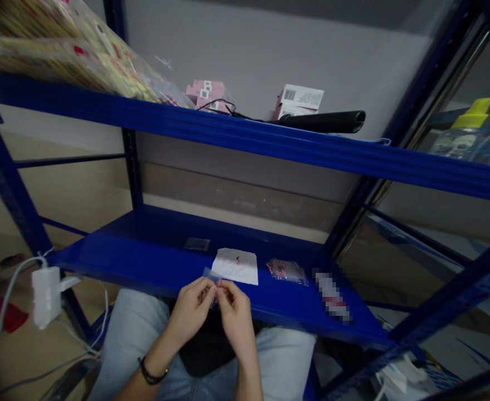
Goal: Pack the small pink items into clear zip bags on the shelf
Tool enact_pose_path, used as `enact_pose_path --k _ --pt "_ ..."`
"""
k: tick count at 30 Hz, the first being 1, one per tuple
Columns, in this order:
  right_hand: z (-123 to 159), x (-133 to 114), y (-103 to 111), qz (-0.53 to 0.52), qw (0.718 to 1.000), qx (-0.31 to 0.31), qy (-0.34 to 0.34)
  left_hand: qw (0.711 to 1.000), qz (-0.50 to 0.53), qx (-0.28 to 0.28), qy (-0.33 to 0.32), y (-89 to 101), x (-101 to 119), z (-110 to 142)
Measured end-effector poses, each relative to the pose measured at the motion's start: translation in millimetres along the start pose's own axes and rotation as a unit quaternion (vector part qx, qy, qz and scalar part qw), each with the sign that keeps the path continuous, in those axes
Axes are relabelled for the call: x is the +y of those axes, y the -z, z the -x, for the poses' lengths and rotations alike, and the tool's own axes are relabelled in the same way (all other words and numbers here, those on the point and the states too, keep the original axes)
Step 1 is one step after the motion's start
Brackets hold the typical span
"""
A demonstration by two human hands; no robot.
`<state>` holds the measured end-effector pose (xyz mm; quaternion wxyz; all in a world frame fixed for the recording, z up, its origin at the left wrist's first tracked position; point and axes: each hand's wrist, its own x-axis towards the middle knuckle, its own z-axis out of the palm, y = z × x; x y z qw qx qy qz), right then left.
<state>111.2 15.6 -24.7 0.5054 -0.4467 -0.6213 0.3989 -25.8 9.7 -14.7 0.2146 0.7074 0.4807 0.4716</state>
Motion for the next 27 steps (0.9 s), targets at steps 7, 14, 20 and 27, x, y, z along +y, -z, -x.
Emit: enact_pose_path --k 7,14,20,27 --pt "-1 -9 4 0.165 0.983 0.048 0.061 0.989 -0.145 0.013 0.025 -7.2 -9 -2" --pt "-1 -17 16 0.328 0.937 -0.092 0.084 0.973 -0.207 -0.093 0.036 3.1 -10 -8" --pt "6 -22 17 0.439 0.895 -0.065 0.051 0.976 -0.184 -0.116 0.005 0.0 1 -4" --pt "-7 -32 43 0.364 0.922 -0.129 0.032 0.978 0.047 -0.199 -0.046 11.9 -16 3"
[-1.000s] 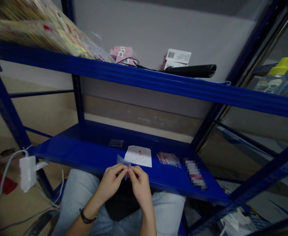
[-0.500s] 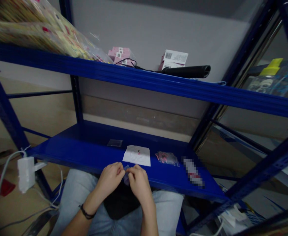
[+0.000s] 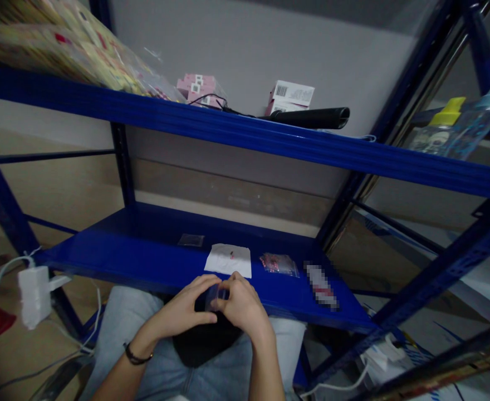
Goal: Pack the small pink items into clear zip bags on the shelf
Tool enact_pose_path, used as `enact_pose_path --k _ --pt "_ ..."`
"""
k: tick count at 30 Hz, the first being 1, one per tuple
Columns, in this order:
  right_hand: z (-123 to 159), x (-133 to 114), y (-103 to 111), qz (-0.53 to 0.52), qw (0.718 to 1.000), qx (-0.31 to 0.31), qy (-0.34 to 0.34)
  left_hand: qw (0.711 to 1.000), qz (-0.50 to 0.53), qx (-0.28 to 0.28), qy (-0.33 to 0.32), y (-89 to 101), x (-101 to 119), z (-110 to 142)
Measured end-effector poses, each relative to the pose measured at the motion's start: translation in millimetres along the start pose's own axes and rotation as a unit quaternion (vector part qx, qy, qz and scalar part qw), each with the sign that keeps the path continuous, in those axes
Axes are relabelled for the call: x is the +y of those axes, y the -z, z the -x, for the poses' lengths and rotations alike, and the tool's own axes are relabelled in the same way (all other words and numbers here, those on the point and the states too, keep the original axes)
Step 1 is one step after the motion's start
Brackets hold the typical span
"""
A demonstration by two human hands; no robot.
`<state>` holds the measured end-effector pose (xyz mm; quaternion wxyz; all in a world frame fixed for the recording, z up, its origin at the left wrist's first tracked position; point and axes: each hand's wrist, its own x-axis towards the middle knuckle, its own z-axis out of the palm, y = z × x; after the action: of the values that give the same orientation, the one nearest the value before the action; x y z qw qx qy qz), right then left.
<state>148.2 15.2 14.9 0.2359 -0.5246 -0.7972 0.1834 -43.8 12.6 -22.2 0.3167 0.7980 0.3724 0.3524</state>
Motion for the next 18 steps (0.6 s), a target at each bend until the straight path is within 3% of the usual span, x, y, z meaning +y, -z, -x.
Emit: enact_pose_path --k 10,14,16,18 --pt "-4 -7 12 -0.124 0.989 -0.038 0.071 0.995 0.092 0.035 0.009 -5.2 -9 -2" --pt "5 -7 19 -0.210 0.976 -0.001 0.057 0.990 0.119 0.071 0.005 -0.4 -13 -3" --pt "8 -2 16 -0.297 0.953 0.052 0.018 0.990 0.107 0.086 -0.001 6.7 -11 -7" --pt "6 4 5 -0.413 0.900 0.131 -0.045 0.994 0.052 0.093 -0.018 16.2 -3 -16"
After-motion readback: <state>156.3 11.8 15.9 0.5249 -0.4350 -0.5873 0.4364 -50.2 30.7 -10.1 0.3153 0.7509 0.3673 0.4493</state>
